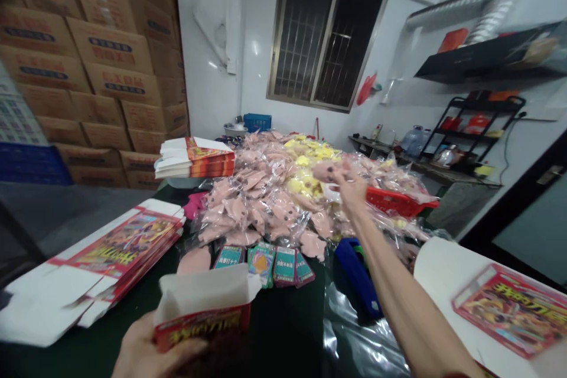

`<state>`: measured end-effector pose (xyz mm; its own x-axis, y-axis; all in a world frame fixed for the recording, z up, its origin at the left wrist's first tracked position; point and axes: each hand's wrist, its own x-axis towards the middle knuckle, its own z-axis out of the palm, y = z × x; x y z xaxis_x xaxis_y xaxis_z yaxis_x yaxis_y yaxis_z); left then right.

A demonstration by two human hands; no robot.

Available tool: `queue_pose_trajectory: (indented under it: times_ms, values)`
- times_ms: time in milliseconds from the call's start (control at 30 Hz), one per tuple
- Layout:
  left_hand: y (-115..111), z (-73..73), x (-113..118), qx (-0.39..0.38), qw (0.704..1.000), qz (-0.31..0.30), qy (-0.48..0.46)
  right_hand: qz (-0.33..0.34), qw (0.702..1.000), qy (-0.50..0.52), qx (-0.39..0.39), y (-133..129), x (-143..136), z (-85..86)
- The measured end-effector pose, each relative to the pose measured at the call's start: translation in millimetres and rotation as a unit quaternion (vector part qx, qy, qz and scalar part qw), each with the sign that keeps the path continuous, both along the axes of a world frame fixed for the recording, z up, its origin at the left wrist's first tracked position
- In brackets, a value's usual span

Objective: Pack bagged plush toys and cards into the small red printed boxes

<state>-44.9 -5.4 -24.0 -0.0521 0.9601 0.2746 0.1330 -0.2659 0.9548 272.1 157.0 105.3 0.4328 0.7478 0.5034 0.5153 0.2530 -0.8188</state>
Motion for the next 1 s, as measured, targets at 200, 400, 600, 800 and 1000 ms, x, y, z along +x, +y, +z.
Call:
queue_pose_trajectory:
  times_ms: [200, 400, 600, 800, 1000]
  values:
    - [4, 8.6, 16, -0.051, 0.984, -0.165, -0.043, 0.291, 0.949, 0.097, 0.069, -129, -26, 16.8]
    - [-8, 13.5, 21, -0.036, 0.982, -0.188, -0.007, 0.320, 0.947, -0.001, 0.041, -173, -74, -10.9]
    - [-11, 20.7, 21, 0.001, 0.984, -0.178, 0.020, 0.360, 0.917, -0.170, -0.033, -178, -81, -26.1]
    - [-9, 20.4, 23, 0.003, 0.985, -0.170, 0.026, 0.084, 0.908, -0.361, 0.196, -186, -84, -33.4]
    - [-10, 15.6, 18, 0.013, 0.980, -0.197, -0.011, 0.154, 0.813, -0.500, 0.258, -196, -105, -61.0]
